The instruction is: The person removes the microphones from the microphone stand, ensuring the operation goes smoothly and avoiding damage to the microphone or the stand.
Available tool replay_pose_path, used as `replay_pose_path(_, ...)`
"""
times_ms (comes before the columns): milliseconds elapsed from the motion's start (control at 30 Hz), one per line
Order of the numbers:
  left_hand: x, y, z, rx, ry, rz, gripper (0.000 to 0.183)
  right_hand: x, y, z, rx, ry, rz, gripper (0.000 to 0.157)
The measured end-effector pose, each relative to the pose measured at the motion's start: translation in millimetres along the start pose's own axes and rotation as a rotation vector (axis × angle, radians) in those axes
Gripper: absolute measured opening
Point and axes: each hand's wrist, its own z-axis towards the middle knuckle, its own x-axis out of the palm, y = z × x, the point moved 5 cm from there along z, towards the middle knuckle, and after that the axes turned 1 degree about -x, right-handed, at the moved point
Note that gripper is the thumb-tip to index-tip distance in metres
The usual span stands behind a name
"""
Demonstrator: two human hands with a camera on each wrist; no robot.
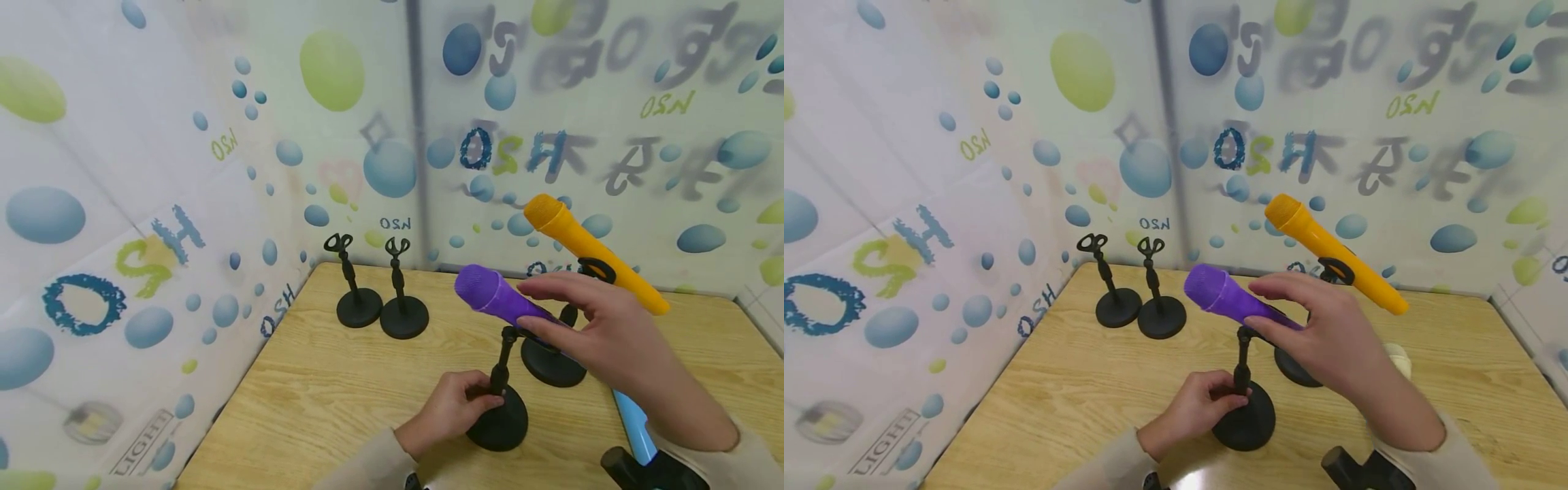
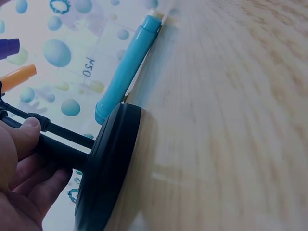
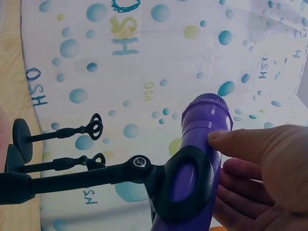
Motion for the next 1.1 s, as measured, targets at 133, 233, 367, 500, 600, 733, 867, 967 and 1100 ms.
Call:
replay_pose_path(133, 2.0, -0.4, 0.8, 0.007, -0.013, -0.015, 0.012, 2.6, 5, 3, 0.003, 0.004, -0.051, 0.051)
replay_pose_path(233, 3.3, -0.9, 1.0, -0.007, -0.025, -0.035, 0.009, 5.6, 8, 5, -0.005, 0.005, -0.074, 0.051)
replay_pose_path(367, 4.5, -2.3, 2.4, -0.028, -0.034, -0.032, 0.006, 8.1, 12, 6, -0.032, -0.007, -0.083, 0.051)
replay_pose_path(500, 5.0, -3.3, 4.4, -0.032, -0.033, -0.001, 0.005, 9.7, 14, 8, -0.05, -0.018, -0.071, 0.05)
replay_pose_path(600, 5.0, -3.8, 6.2, -0.023, -0.019, 0.04, 0.004, 10.2, 14, 9, -0.059, -0.027, -0.063, 0.048)
replay_pose_path(733, 5.5, -2.8, 8.6, -0.027, 0.012, 0.078, 0.004, 11.4, 13, 11, -0.051, -0.028, -0.055, 0.047)
replay_pose_path(867, 5.6, -1.9, 11.4, -0.044, 0.043, 0.094, 0.006, 12.7, 11, 13, -0.035, -0.021, -0.045, 0.047)
replay_pose_path(967, 5.0, -1.9, 13.6, -0.046, 0.058, 0.109, 0.007, 13.2, 10, 14, -0.029, -0.017, -0.049, 0.047)
replay_pose_path(1100, 4.0, -2.6, 15.1, -0.036, 0.072, 0.126, 0.006, 14.2, 11, 17, -0.025, -0.008, -0.058, 0.045)
